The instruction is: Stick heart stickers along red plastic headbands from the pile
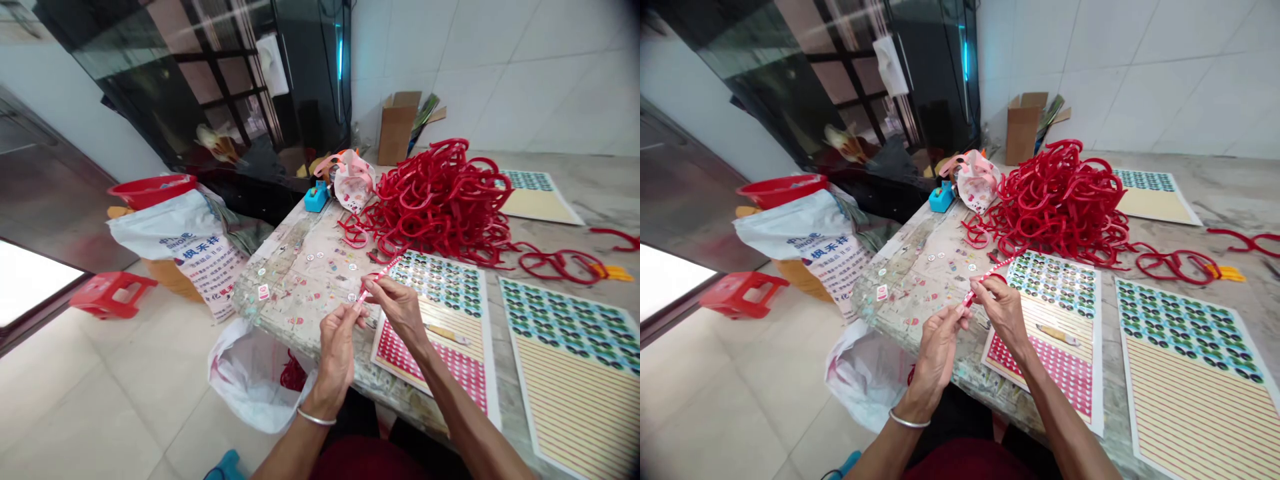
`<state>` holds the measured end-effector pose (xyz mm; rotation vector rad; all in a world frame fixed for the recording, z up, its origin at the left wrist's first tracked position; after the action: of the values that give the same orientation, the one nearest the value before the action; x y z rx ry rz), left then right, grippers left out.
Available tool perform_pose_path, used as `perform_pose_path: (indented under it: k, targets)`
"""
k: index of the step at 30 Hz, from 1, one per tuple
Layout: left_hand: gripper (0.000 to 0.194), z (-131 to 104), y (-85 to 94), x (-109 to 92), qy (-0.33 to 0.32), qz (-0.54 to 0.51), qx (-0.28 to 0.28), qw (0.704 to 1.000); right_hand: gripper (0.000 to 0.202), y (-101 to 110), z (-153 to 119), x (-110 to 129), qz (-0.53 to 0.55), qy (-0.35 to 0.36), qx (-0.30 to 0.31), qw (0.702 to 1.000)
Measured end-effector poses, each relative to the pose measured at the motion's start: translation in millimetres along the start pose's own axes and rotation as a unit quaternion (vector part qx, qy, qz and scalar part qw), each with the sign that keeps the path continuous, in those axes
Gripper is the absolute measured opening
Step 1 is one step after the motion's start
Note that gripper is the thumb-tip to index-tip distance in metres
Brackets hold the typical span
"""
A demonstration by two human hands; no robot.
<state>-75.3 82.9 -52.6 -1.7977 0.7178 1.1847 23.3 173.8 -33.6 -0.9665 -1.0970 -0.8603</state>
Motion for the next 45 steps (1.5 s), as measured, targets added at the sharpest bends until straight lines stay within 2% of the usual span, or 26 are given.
perform_pose_path:
  k: [7, 14, 19, 23, 27, 30, 39, 42, 45]
  targets:
    - [0.016, -2.2, -0.7, 3.2, 0.006, -0.009, 0.009, 1.0, 0.022, -0.1, -0.7, -4.4, 0.039, -0.015, 0.004, 0.999]
    - [0.015, -3.6, -0.1, 6.9, 0.011, 0.001, 0.02, 1.0, 0.026, 7.7, 2.2, -13.9, 0.08, -0.066, -0.038, 0.994]
    - [0.017, -7.0, 3.8, 6.7, 0.009, 0.035, 0.055, 0.998, 0.024, 10.4, 2.3, -14.7, 0.079, -0.073, -0.016, 0.994]
    - [0.017, -7.3, 4.8, 0.5, 0.018, 0.133, 0.105, 0.985, 0.026, 6.5, -3.6, -2.9, 0.035, -0.032, 0.025, 0.999]
    - [0.025, 0.1, -6.6, -13.3, 0.019, 0.209, 0.142, 0.967, 0.019, -2.8, -11.4, 24.2, -0.057, 0.071, 0.072, 0.993]
    - [0.022, 3.9, -19.8, -16.7, 0.021, 0.23, 0.174, 0.957, 0.014, -1.5, -15.2, 36.0, -0.085, 0.113, 0.072, 0.987]
    - [0.021, -4.5, -35.5, 2.8, 0.028, 0.179, 0.201, 0.963, 0.014, 4.1, -20.0, 28.0, -0.106, 0.112, 0.084, 0.984]
    - [0.022, -5.9, -39.2, 5.0, 0.021, 0.16, 0.2, 0.966, 0.015, 3.4, -19.2, 24.2, -0.098, 0.093, 0.088, 0.987]
    - [0.021, -7.3, -37.5, 2.4, -0.005, 0.167, 0.18, 0.969, 0.018, 9.8, -16.3, 18.2, -0.069, 0.046, 0.061, 0.995]
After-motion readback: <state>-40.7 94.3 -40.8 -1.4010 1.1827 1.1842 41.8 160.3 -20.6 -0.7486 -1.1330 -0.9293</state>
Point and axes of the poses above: each hand's wrist, its own z-axis towards the middle knuckle, its own y-axis out of the back of the hand, x = y × z, the point moved 9 cm from there along z, towards the middle knuckle, and after that the axes turned 9 degrees about z, right-handed, at the moved point
